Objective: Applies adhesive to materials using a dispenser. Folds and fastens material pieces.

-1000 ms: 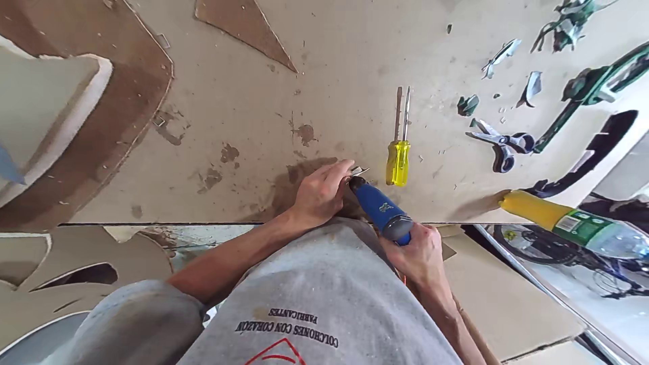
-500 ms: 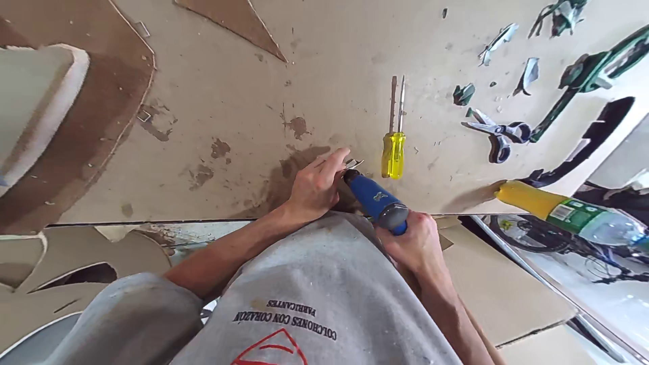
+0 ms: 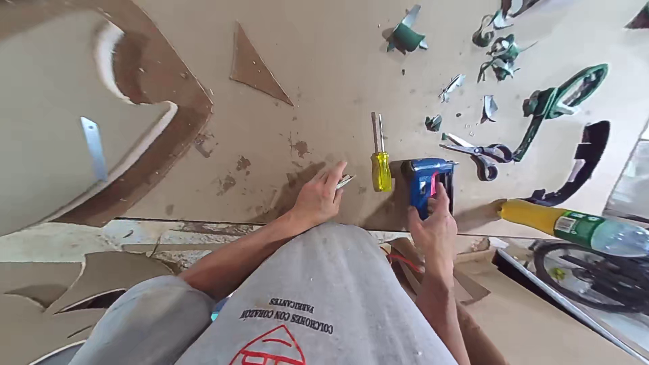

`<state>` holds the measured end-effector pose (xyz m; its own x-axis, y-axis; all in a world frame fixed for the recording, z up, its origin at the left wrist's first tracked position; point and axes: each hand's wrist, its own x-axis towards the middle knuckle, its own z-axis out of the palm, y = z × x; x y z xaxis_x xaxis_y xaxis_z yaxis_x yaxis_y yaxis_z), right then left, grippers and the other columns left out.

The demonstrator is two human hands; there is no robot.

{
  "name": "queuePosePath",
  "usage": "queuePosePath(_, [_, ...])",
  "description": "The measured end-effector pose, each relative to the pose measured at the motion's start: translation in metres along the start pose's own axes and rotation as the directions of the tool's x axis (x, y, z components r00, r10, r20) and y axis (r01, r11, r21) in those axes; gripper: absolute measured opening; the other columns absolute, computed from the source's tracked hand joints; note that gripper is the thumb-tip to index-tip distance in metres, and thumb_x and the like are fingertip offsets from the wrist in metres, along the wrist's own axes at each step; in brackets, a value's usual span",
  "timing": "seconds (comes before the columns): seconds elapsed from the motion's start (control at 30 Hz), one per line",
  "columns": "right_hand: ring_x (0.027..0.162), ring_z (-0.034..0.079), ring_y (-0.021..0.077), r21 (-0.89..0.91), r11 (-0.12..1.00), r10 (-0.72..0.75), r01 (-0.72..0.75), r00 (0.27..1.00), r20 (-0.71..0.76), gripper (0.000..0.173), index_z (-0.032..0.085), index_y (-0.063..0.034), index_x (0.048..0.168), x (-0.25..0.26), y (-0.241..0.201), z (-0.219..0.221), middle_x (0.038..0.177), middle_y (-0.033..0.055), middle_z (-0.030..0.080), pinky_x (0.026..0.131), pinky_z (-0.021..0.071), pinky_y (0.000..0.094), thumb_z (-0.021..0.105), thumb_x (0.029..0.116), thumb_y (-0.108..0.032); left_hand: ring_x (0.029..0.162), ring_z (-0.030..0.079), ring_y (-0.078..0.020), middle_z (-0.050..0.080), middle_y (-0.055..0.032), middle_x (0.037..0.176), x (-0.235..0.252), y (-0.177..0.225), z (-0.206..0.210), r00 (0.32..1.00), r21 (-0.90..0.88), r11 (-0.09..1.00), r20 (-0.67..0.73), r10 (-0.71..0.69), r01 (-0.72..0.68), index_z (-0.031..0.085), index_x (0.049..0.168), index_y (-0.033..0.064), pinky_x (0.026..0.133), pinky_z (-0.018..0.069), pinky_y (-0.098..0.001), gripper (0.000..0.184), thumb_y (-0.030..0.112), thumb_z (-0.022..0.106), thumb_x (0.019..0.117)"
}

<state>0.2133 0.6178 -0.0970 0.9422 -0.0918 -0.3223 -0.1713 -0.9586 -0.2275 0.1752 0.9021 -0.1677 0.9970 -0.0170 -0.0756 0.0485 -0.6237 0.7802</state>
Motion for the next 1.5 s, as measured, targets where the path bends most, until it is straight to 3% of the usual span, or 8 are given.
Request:
queuePosePath(0.1, [0.112, 0.065, 0.0357, 0.060, 0.994, -0.085, 0.088, 0.995, -0.051, 0.061, 0.051, -0.0060, 0.149, -0.001, -0.008, -0.007, 0.126, 0.0194, 0.066, 0.091, 0.0531, 0.0565, 0.062, 0.0944, -0.031, 0.088, 0.069, -0.0126, 0.075, -0.0031, 0.105, 0.006, 0.021, -0.026, 0.985, -0.332, 0.927, 0.058, -0.161, 0.171, 0.052, 0.143, 0.0038, 0.079, 0.0584, -0.0307, 0.053, 0.016, 0.067, 0.0937])
queuePosePath(0.17, [0.107, 0.069, 0.0254, 0.236, 0.948, -0.197, 0.214, 0.976, -0.091, 0.052, 0.057, -0.0045, 0.143, -0.007, -0.017, -0.018, 0.124, 0.0152, 0.068, 0.088, 0.0582, 0.0446, 0.060, 0.0972, -0.030, 0.091, 0.070, -0.0146, 0.073, -0.0076, 0.107, 0.009, 0.039, -0.048, 0.983, -0.681, 0.708, 0.123, -0.138, 0.185, 0.043, 0.146, -0.0013, 0.081, 0.0603, -0.0320, 0.058, 0.009, 0.066, 0.0937])
queuePosePath(0.4, [0.094, 0.070, 0.0131, 0.676, 0.383, -0.586, 0.629, 0.731, -0.349, 0.031, 0.067, 0.0036, 0.123, -0.043, -0.085, -0.038, 0.106, 0.0114, 0.071, 0.082, 0.0627, 0.0299, 0.065, 0.0946, -0.010, 0.105, 0.069, -0.0141, 0.072, -0.0046, 0.114, -0.003, 0.088, -0.075, 0.984, -0.943, 0.331, 0.067, 0.164, 0.009, 0.039, 0.150, 0.0024, 0.099, 0.0556, -0.0370, 0.060, 0.012, 0.068, 0.0981])
queuePosePath(0.63, [0.083, 0.070, 0.0106, 0.842, 0.226, -0.576, 0.491, 0.764, -0.291, 0.024, 0.070, 0.0061, 0.110, -0.038, -0.087, -0.039, 0.101, 0.0095, 0.071, 0.072, 0.0635, 0.0270, 0.072, 0.0950, -0.013, 0.099, 0.072, -0.0135, 0.076, -0.0071, 0.108, -0.021, 0.117, -0.072, 0.988, -0.561, 0.813, -0.084, 0.128, -0.153, 0.044, 0.147, -0.0053, 0.091, 0.0607, -0.0331, 0.055, 0.005, 0.066, 0.0970])
queuePosePath(0.83, [0.071, 0.072, 0.0138, 0.980, -0.168, -0.422, -0.104, 0.906, 0.024, 0.003, 0.061, -0.0084, 0.097, -0.033, -0.083, -0.036, 0.087, 0.0070, 0.074, 0.064, 0.0618, 0.0272, 0.059, 0.0995, -0.009, 0.108, 0.068, -0.0212, 0.069, -0.0149, 0.124, -0.031, 0.108, -0.071, 0.960, -0.578, 0.772, -0.239, 0.147, -0.262, 0.043, 0.145, -0.0075, 0.093, 0.0567, -0.0388, 0.065, 0.037, 0.060, 0.1009])
queuePosePath(0.93, [0.068, 0.072, 0.0154, 0.894, -0.284, -0.473, -0.347, 0.861, 0.185, 0.006, 0.057, -0.0073, 0.099, -0.032, -0.087, -0.034, 0.084, 0.0111, 0.072, 0.062, 0.0609, 0.0249, 0.053, 0.1018, -0.011, 0.109, 0.068, -0.0229, 0.070, -0.0155, 0.124, -0.030, 0.113, -0.066, 0.981, -0.657, 0.730, -0.162, 0.110, -0.190, 0.046, 0.142, -0.0097, 0.093, 0.0575, -0.0395, 0.055, 0.022, 0.060, 0.0996])
queuePosePath(1.2, [0.075, 0.071, 0.0129, 0.901, -0.229, -0.660, -0.369, 0.739, 0.135, 0.014, 0.063, -0.0067, 0.112, -0.030, -0.090, -0.019, 0.098, 0.0099, 0.072, 0.066, 0.0608, 0.0263, 0.064, 0.0999, -0.014, 0.098, 0.068, -0.0113, 0.072, -0.0099, 0.110, -0.028, 0.127, -0.057, 0.958, -0.625, 0.744, -0.279, 0.071, -0.238, 0.063, 0.127, -0.0084, 0.087, 0.0576, -0.0298, 0.039, 0.013, 0.070, 0.0952])
queuePosePath(1.5, [0.090, 0.071, 0.0139, 0.768, -0.337, -0.826, -0.544, 0.562, 0.037, 0.030, 0.063, -0.0082, 0.124, -0.024, -0.092, -0.014, 0.107, 0.0085, 0.072, 0.081, 0.0596, 0.0296, 0.070, 0.0959, -0.017, 0.109, 0.068, -0.0193, 0.076, -0.0103, 0.106, -0.030, 0.130, -0.062, 0.791, -0.217, 0.807, -0.448, 0.417, -0.549, 0.075, 0.111, 0.0045, 0.098, 0.0550, -0.0366, 0.017, 0.011, 0.068, 0.0971])
